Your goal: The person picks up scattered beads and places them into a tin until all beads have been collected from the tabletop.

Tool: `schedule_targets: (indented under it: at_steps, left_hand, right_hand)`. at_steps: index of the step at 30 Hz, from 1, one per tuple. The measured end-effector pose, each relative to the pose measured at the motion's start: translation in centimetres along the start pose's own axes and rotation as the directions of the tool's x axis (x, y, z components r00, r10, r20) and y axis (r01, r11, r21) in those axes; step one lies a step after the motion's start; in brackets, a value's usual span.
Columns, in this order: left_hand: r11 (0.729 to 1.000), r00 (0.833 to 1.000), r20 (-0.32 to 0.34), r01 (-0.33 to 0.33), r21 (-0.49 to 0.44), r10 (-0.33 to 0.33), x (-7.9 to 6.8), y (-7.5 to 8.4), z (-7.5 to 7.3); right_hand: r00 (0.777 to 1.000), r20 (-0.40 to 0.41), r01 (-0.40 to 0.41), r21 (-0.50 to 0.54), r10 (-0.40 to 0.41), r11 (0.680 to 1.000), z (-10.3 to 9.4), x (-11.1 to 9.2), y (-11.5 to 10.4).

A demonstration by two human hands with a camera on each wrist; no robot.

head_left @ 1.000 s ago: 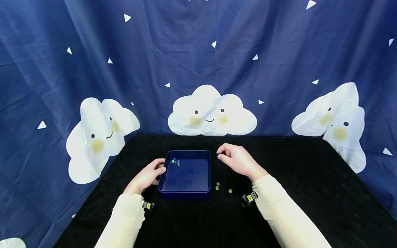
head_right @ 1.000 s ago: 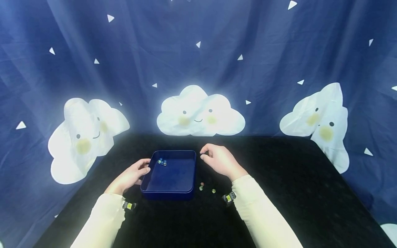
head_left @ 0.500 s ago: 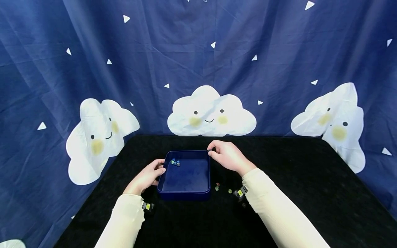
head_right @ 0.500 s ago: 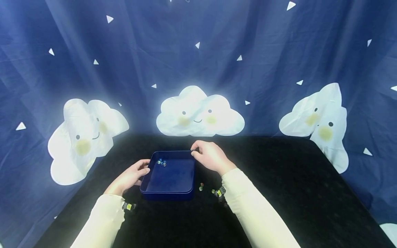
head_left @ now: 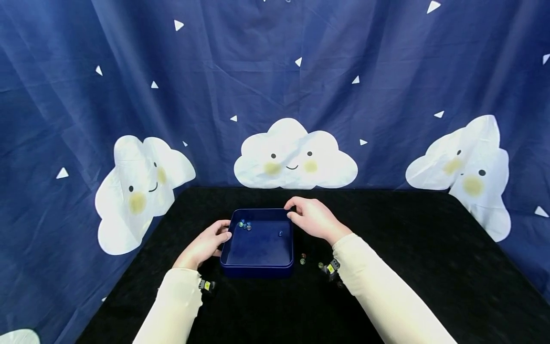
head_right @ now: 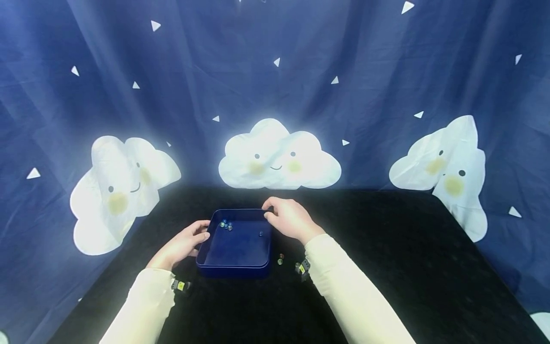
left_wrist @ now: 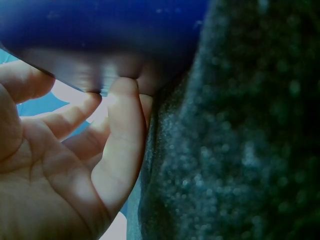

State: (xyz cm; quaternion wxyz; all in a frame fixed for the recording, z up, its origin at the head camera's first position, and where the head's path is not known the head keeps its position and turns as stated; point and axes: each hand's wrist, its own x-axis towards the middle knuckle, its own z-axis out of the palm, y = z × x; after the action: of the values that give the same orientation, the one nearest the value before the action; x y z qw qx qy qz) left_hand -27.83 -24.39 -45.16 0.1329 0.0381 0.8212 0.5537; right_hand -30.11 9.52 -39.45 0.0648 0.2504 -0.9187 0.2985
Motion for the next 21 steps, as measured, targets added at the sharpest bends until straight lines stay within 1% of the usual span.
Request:
schedule_targets:
  at_steps: [9, 21]
  left_hand:
    - [1.000, 1.000, -0.003, -0.010, 0.005, 0.010, 0.1, -0.2, 0.0]
    - [1.000, 1.000, -0.007, -0.011, 0.024, 0.011, 0.0, -0.1, -0.1]
  right_hand:
    - [0.999, -0.033, -0.008, 0.032, 0.009, 0.999, -0.5, -1.5, 1.5]
    - [0.998, -0.047, -0.036, 0.063, 0.039, 0.997, -1.9, -4.5, 3.3]
